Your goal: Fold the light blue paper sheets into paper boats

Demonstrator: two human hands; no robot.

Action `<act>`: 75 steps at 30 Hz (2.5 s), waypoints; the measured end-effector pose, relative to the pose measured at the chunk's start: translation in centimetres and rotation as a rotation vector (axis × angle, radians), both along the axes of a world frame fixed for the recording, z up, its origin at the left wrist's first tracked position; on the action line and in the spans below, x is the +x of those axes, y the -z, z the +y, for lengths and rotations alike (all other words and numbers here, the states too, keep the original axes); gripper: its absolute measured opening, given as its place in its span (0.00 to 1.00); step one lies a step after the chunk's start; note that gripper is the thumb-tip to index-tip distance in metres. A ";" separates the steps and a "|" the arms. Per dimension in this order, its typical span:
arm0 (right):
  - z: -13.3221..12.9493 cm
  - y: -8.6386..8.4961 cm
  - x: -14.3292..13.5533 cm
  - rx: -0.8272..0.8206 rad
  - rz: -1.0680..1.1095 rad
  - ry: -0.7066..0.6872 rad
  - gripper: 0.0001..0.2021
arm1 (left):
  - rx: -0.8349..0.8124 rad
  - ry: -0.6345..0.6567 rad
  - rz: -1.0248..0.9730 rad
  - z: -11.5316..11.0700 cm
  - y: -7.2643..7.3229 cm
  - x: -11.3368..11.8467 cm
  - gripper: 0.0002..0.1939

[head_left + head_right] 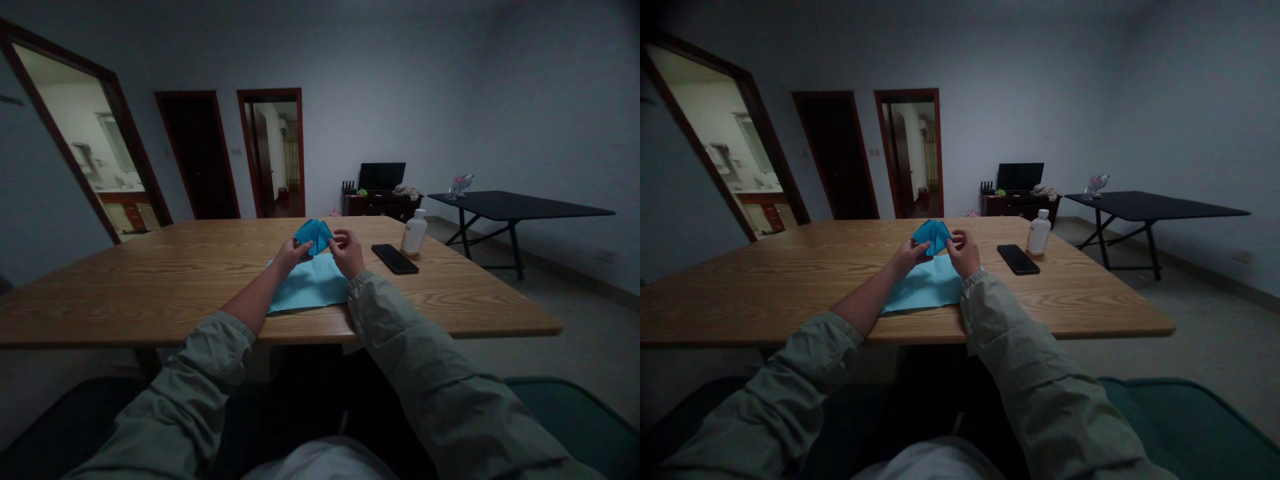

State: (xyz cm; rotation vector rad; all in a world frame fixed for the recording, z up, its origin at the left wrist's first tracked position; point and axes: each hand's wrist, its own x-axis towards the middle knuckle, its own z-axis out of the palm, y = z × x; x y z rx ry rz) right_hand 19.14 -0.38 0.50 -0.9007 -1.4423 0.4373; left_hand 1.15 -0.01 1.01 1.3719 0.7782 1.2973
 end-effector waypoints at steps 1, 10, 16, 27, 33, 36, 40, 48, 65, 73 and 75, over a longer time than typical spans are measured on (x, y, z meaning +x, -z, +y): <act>0.0 0.0 -0.1 -0.048 0.042 -0.050 0.22 | 0.006 -0.009 0.002 0.0 0.0 0.1 0.29; 1.0 0.5 0.2 -0.292 0.170 -0.341 0.20 | -0.022 0.063 -0.038 -0.2 0.0 0.0 0.25; 0.5 0.2 0.1 -0.281 0.071 -0.344 0.19 | -0.025 0.037 -0.011 -0.3 -0.2 -0.3 0.22; 0.4 0.2 0.1 -0.268 -0.002 -0.324 0.21 | -0.030 -0.014 -0.045 -0.2 -0.2 -0.1 0.25; 0.0 -0.1 0.0 -0.262 0.042 -0.314 0.22 | -0.068 -0.005 -0.026 0.1 0.0 -0.2 0.21; 0.2 0.1 0.0 -0.252 0.040 -0.317 0.22 | -0.082 -0.003 -0.021 0.2 0.2 -0.1 0.21; 0.8 0.5 0.2 -0.235 -0.008 -0.309 0.23 | -0.090 0.008 -0.026 0.4 0.4 0.0 0.22; -1.0 0.5 -0.2 0.080 -0.468 -0.064 0.28 | -0.034 -0.203 0.018 1.0 0.5 0.0 0.20; -0.5 0.8 -0.8 0.009 -0.442 0.024 0.24 | 0.006 0.069 0.083 -0.4 0.8 1.3 0.37; -0.5 1.0 -1.4 0.018 -0.468 0.064 0.25 | 0.188 -0.190 0.157 -0.2 1.2 1.2 0.20; -0.4 1.0 -1.2 -0.008 -0.476 0.114 0.25 | 0.216 -0.229 0.173 0.1 1.2 0.9 0.22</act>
